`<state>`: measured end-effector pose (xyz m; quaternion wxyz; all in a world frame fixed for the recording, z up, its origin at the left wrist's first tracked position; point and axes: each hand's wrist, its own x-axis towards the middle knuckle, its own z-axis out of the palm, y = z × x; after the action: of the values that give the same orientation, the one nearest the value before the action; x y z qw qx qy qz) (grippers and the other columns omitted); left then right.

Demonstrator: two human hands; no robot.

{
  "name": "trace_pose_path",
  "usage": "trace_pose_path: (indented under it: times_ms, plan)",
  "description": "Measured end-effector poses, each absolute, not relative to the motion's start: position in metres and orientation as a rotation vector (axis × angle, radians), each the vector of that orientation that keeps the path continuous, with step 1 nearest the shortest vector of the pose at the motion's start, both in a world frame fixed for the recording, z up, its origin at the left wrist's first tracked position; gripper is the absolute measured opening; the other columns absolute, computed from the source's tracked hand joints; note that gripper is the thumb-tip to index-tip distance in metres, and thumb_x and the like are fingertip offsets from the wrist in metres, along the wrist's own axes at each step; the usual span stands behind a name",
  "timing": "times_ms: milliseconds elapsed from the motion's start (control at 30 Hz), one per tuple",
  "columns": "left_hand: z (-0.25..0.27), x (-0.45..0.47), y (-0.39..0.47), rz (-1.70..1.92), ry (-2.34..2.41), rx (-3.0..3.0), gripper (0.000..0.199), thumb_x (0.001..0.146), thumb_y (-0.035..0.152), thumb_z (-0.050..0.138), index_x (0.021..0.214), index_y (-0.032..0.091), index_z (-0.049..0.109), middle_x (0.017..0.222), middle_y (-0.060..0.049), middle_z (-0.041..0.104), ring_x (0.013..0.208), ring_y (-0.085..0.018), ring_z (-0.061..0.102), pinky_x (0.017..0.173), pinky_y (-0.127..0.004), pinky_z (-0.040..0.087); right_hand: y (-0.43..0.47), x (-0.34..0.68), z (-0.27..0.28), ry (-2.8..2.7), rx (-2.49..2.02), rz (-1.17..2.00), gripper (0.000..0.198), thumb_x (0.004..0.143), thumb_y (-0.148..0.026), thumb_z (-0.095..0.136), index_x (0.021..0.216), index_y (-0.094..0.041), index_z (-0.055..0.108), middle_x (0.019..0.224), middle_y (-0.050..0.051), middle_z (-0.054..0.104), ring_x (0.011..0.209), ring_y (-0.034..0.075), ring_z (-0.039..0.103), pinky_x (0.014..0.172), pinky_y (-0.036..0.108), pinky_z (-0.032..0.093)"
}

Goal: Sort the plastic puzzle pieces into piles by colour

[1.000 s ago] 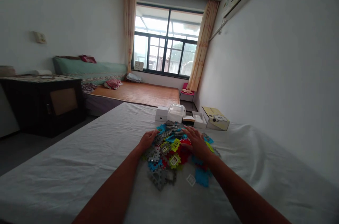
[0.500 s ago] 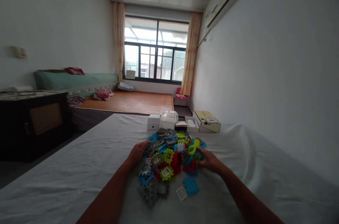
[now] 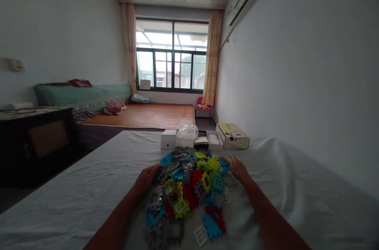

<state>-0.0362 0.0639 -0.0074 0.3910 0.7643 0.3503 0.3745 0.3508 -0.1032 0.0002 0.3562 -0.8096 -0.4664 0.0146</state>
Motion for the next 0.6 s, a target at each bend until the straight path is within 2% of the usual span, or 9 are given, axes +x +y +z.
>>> trace_pose_path:
  times_ms: [100,233,433,600]
  plan:
    - [-0.005,-0.035,0.063,0.918,0.908,1.946,0.06,0.077,0.065,0.044,0.096,0.016,0.072,0.098,-0.005,0.072,0.096,-0.027,0.062,0.091,-0.036,0.044,-0.1,0.351,-0.021,-1.26,-2.059,0.031,0.041,0.076,-0.022,0.052,0.116,-0.017,0.059,0.119,0.014,0.06,0.115,0.028,0.051,0.1,0.044,0.034]
    - [0.0,-0.034,0.059,0.905,0.926,1.951,0.063,0.075,0.067,0.044,0.095,0.015,0.072,0.1,-0.006,0.071,0.098,-0.027,0.062,0.093,-0.036,0.043,-0.096,0.342,-0.018,-1.287,-1.735,0.186,0.049,0.072,-0.028,0.06,0.12,-0.018,0.055,0.111,0.011,0.065,0.105,0.024,0.058,0.092,0.036,0.044]
    - [0.002,-0.035,0.057,0.888,0.949,1.975,0.063,0.074,0.068,0.045,0.095,0.015,0.072,0.101,-0.006,0.071,0.1,-0.028,0.061,0.093,-0.036,0.042,-0.102,0.316,0.007,-1.289,-1.349,0.424,0.037,0.072,-0.039,0.064,0.102,-0.018,0.063,0.098,0.008,0.069,0.092,0.023,0.063,0.081,0.036,0.05]
    - [0.003,-0.035,0.055,0.862,0.947,2.007,0.061,0.075,0.067,0.044,0.096,0.016,0.072,0.1,-0.005,0.071,0.099,-0.027,0.061,0.093,-0.036,0.042,-0.107,0.307,0.013,-1.222,-1.307,0.457,0.05,0.075,-0.041,0.06,0.119,-0.02,0.053,0.097,0.006,0.066,0.081,0.018,0.062,0.068,0.03,0.052]
